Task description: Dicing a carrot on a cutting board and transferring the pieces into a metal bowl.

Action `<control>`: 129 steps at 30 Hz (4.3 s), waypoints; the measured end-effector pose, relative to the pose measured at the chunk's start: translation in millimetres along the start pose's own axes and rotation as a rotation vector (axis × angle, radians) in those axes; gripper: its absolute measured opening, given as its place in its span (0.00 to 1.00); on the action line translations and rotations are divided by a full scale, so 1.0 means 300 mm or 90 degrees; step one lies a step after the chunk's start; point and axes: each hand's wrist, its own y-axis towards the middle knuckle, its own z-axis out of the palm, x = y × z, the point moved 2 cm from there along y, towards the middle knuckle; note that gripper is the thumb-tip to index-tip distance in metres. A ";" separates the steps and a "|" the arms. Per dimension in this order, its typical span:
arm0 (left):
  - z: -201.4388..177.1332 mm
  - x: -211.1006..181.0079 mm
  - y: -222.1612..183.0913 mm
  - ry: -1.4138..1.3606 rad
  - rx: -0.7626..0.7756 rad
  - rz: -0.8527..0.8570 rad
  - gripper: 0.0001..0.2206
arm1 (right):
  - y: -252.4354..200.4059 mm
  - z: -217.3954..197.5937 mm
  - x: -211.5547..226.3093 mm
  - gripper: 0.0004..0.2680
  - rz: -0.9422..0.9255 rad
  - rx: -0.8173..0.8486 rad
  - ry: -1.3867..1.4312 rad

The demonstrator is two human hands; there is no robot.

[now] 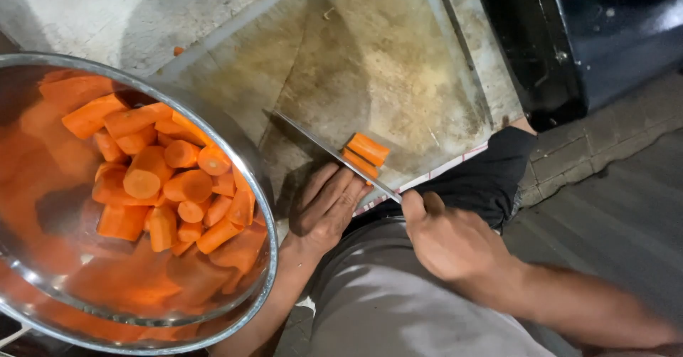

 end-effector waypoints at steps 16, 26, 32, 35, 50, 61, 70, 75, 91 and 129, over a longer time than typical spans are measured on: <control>0.022 -0.031 -0.037 -0.054 -0.167 0.042 0.07 | 0.095 -0.115 0.019 0.06 -0.065 -0.270 0.084; 0.047 -0.025 -0.072 -0.008 -0.177 0.040 0.06 | 0.033 -0.138 -0.030 0.07 -0.016 -0.295 0.144; 0.054 -0.023 -0.081 -0.014 -0.179 0.030 0.06 | 0.020 -0.153 -0.008 0.14 -0.047 -0.209 0.303; 0.057 -0.024 -0.091 -0.015 -0.193 0.026 0.06 | 0.049 -0.112 -0.040 0.15 -0.046 -0.203 0.337; 0.006 -0.049 -0.086 0.005 -0.198 0.028 0.04 | 0.003 -0.125 -0.072 0.17 -0.054 -0.173 0.629; 0.044 -0.028 -0.105 -0.027 -0.197 0.008 0.02 | -0.139 -0.108 0.031 0.10 0.018 -0.184 0.129; 0.080 -0.002 -0.104 -0.032 -0.218 0.026 0.01 | -0.145 -0.107 0.033 0.05 -0.026 -0.218 0.067; 0.052 -0.030 -0.072 -0.034 -0.225 0.029 0.01 | -0.135 -0.089 0.027 0.05 -0.030 -0.209 0.060; 0.067 0.004 -0.072 -0.053 -0.167 0.058 0.04 | -0.098 -0.084 0.043 0.02 -0.057 -0.238 -0.095; 0.126 -0.021 -0.149 0.153 -0.160 -0.136 0.29 | -0.142 -0.038 -0.111 0.06 0.052 -0.248 0.216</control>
